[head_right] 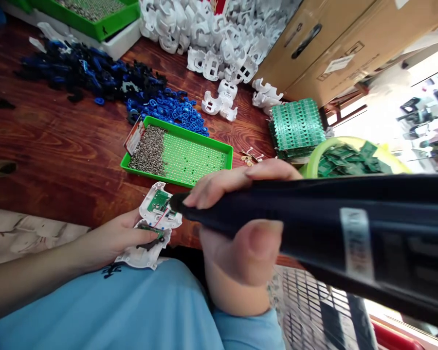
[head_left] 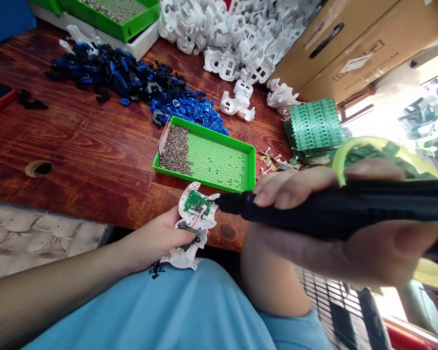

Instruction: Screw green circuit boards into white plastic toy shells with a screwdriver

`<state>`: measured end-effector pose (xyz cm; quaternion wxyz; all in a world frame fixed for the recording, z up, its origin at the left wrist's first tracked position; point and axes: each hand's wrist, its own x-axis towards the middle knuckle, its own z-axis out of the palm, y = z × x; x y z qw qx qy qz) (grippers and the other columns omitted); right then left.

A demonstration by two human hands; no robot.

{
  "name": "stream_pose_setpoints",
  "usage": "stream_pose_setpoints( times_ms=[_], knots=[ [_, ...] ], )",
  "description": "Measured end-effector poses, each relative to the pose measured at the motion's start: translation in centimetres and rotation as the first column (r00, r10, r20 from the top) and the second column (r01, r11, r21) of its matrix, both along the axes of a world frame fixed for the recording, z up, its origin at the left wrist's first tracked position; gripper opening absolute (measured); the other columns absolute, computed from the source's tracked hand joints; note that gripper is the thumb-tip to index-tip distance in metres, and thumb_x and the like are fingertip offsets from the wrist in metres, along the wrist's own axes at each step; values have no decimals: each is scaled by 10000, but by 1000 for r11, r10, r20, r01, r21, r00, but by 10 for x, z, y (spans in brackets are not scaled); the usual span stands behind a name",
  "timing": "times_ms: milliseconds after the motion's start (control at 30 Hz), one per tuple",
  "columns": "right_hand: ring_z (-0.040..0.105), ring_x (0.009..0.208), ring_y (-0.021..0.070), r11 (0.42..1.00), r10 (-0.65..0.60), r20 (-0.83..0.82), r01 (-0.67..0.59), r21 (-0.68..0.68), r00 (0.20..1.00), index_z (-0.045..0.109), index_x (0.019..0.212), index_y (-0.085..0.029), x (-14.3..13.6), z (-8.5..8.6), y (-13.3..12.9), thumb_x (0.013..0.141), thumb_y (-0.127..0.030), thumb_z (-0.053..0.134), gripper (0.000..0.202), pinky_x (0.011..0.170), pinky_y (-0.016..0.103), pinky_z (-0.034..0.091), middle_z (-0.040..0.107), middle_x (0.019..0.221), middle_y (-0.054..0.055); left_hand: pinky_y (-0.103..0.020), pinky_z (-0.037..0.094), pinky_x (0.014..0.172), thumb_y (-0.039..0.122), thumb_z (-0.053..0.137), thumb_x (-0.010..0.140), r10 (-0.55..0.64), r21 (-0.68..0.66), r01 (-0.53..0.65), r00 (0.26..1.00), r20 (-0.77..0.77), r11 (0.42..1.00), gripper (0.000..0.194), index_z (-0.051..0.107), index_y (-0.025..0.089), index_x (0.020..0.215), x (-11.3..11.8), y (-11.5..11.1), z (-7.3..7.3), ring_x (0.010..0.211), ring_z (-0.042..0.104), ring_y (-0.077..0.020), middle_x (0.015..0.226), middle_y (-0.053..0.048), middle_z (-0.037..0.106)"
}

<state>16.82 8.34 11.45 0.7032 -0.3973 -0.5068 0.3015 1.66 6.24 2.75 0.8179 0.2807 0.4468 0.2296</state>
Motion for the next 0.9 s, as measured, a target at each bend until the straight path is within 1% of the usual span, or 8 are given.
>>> stream_pose_setpoints(
  times_ms=[67,167,267,367,533,700,833,900],
  knots=[
    [486,359,152,1000,13,-51,-12,24,999,459,744,-260,-13,-3,-2,834,-558,463,311,433,342,458,496,447,-65,-240,484,688,129,682,684,-19,27,20,1000,-21,999,395,626,186,1071,1,1,4,818,639,-176,897,-4,720],
    [459,342,124,991,68,-95,-56,125,993,481,779,-278,-25,-17,5,812,-479,547,214,393,293,421,490,457,-90,-257,485,740,158,679,689,-47,61,48,998,-30,997,400,617,194,1082,0,0,8,889,629,-194,927,-1,716],
    [473,354,117,972,146,-95,-125,202,985,507,822,-279,-27,-30,12,783,-397,579,144,384,276,411,504,482,-90,-250,482,741,171,669,705,-69,74,71,997,-30,995,433,593,218,1129,-2,-1,6,885,628,-186,941,8,708],
    [507,392,125,956,203,-61,-184,227,977,517,858,-273,-23,-34,14,782,-363,568,128,401,285,438,535,527,-73,-252,483,732,180,650,721,-82,74,83,996,-17,994,521,531,252,1223,-4,-2,2,879,629,-178,1038,5,690],
    [522,403,131,944,220,-18,-209,255,975,521,894,-268,-21,-36,13,778,-379,589,174,388,287,438,541,543,-63,-278,454,813,140,655,682,-100,94,99,995,11,991,657,459,222,1303,-4,1,-2,962,607,-203,1106,-19,671],
    [489,375,126,966,153,-30,-143,214,988,543,818,-266,-27,-30,9,794,-406,594,151,364,287,415,529,513,-60,-270,410,867,122,609,698,-88,126,85,996,24,988,793,293,263,1411,-2,-2,-3,1106,533,-207,1313,1,554],
    [514,387,139,978,158,-4,-156,136,987,568,804,-260,-30,-25,7,787,-420,624,170,375,303,440,546,514,-50,-285,389,907,130,600,698,-81,118,78,996,21,990,849,205,260,1439,-2,-5,-1,1109,517,-209,1275,-7,558],
    [499,361,132,972,159,-12,-154,179,987,561,793,-256,-30,-25,8,772,-413,640,177,360,293,430,529,489,-61,-309,396,900,143,605,696,-86,98,84,996,19,992,858,192,265,1438,-2,-6,0,1066,533,-215,1183,-11,590]
  ],
)
